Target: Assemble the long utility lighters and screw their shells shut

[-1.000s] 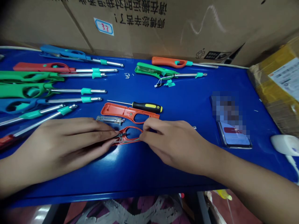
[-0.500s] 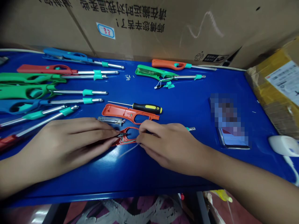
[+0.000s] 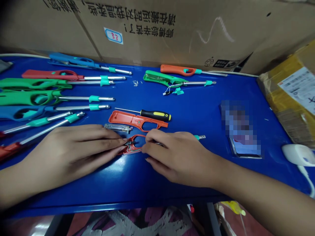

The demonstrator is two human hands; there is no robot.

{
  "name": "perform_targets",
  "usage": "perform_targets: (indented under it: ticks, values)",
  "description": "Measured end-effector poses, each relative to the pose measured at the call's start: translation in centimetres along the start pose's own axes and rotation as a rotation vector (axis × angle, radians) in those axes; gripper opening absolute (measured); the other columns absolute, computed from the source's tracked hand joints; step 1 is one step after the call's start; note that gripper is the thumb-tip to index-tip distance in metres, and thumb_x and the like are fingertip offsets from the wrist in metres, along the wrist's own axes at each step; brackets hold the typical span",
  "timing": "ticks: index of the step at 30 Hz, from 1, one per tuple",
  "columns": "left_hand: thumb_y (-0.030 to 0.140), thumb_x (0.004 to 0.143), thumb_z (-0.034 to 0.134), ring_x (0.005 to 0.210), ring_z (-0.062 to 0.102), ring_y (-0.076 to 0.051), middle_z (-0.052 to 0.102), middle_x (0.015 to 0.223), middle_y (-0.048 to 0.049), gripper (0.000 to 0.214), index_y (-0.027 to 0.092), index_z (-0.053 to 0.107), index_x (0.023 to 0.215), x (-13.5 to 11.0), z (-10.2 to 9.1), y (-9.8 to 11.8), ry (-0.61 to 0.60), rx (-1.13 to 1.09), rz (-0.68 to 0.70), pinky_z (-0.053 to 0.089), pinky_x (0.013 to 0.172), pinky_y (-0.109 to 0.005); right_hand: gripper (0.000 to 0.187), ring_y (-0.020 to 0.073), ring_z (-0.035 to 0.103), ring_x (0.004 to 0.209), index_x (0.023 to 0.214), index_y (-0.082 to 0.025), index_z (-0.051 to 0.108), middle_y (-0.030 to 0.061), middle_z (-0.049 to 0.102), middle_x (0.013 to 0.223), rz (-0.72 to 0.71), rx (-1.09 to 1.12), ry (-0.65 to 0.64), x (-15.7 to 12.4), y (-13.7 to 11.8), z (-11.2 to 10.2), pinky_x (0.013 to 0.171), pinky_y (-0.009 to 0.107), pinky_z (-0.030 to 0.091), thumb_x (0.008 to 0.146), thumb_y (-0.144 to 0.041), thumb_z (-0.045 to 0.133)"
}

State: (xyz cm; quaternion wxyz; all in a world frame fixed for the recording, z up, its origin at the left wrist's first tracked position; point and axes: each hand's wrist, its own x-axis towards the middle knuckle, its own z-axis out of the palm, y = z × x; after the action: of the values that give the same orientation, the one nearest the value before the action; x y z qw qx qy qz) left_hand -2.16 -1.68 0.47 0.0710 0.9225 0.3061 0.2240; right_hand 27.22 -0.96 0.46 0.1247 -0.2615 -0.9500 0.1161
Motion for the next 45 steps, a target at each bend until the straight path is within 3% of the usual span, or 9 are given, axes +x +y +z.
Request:
perform_targets:
  ticks: [5,19,31,36,39,41,43,45]
  values:
    - [0.025,0.106,0.062,0.092,0.079,-0.021,0.081,0.102,-0.0052,0.019,0.017,0.079,0.11,-0.1,-0.1,0.0,0.0,0.003,-0.007,0.065,0.078,-0.032,0.021,0.0158,0.07,0.088,0.128,-0.025,0.063,0.002,0.071,0.123,0.009,-0.012,-0.011,-0.1,0.1,0.1,0.063,0.032,0.042,0.109,-0.028,0.055]
    - [0.024,0.109,0.057,0.093,0.08,-0.02,0.081,0.107,-0.005,0.022,0.017,0.078,0.112,-0.1,0.1,-0.1,0.002,-0.007,-0.021,0.066,0.078,-0.031,0.013,0.0116,0.063,0.072,0.105,-0.024,0.069,0.0006,0.07,0.115,0.052,0.058,-0.018,0.3,-0.1,-0.5,0.059,0.031,0.037,0.105,-0.026,0.056]
    - [0.023,0.107,0.057,0.09,0.079,-0.019,0.078,0.111,-0.0065,0.024,0.019,0.079,0.117,-0.2,0.1,0.0,-0.052,-0.082,-0.112,0.067,0.081,-0.031,0.014,0.0125,0.065,0.073,0.107,-0.024,0.069,0.0009,0.071,0.118,0.052,0.056,-0.04,0.2,0.0,-0.5,0.061,0.031,0.041,0.105,-0.026,0.056]
    - [0.025,0.108,0.056,0.091,0.078,-0.018,0.078,0.109,-0.0061,0.025,0.02,0.08,0.113,-0.1,0.0,0.0,-0.052,-0.106,-0.128,0.065,0.078,-0.029,0.018,0.0151,0.07,0.083,0.118,-0.026,0.069,0.0021,0.072,0.119,0.044,0.098,-0.003,0.3,0.0,-0.6,0.063,0.031,0.045,0.103,-0.023,0.058]
    - [0.025,0.109,0.055,0.092,0.078,-0.019,0.078,0.109,-0.0059,0.026,0.019,0.08,0.114,0.0,-0.1,0.0,-0.042,-0.101,-0.124,0.065,0.077,-0.03,0.018,0.0164,0.071,0.092,0.116,-0.022,0.068,0.005,0.073,0.113,0.148,0.156,0.139,0.6,0.3,-1.4,0.068,0.029,0.049,0.101,-0.018,0.059]
    - [0.025,0.11,0.052,0.088,0.078,-0.019,0.079,0.107,-0.0059,0.028,0.02,0.08,0.115,0.0,-0.1,0.0,-0.035,-0.085,-0.106,0.066,0.075,-0.031,0.013,0.0163,0.07,0.087,0.106,-0.021,0.069,0.0047,0.073,0.1,0.258,0.117,0.238,0.7,0.9,-2.1,0.067,0.029,0.048,0.099,-0.015,0.059]
    - [0.025,0.11,0.051,0.085,0.078,-0.02,0.079,0.105,-0.0062,0.03,0.02,0.08,0.114,0.0,0.1,-0.1,-0.028,-0.059,-0.083,0.066,0.074,-0.033,0.012,0.0151,0.065,0.075,0.094,-0.022,0.069,0.0014,0.069,0.085,0.327,0.055,0.249,0.7,1.7,-2.8,0.065,0.029,0.046,0.098,-0.015,0.061]
    - [0.025,0.11,0.05,0.084,0.078,-0.021,0.079,0.104,-0.0064,0.031,0.019,0.08,0.113,-0.1,0.2,-0.2,-0.013,-0.044,-0.064,0.066,0.072,-0.033,0.011,0.0136,0.058,0.065,0.092,-0.023,0.071,0.0007,0.068,0.084,0.348,0.012,0.202,0.6,2.5,-3.3,0.061,0.03,0.043,0.097,-0.018,0.063]
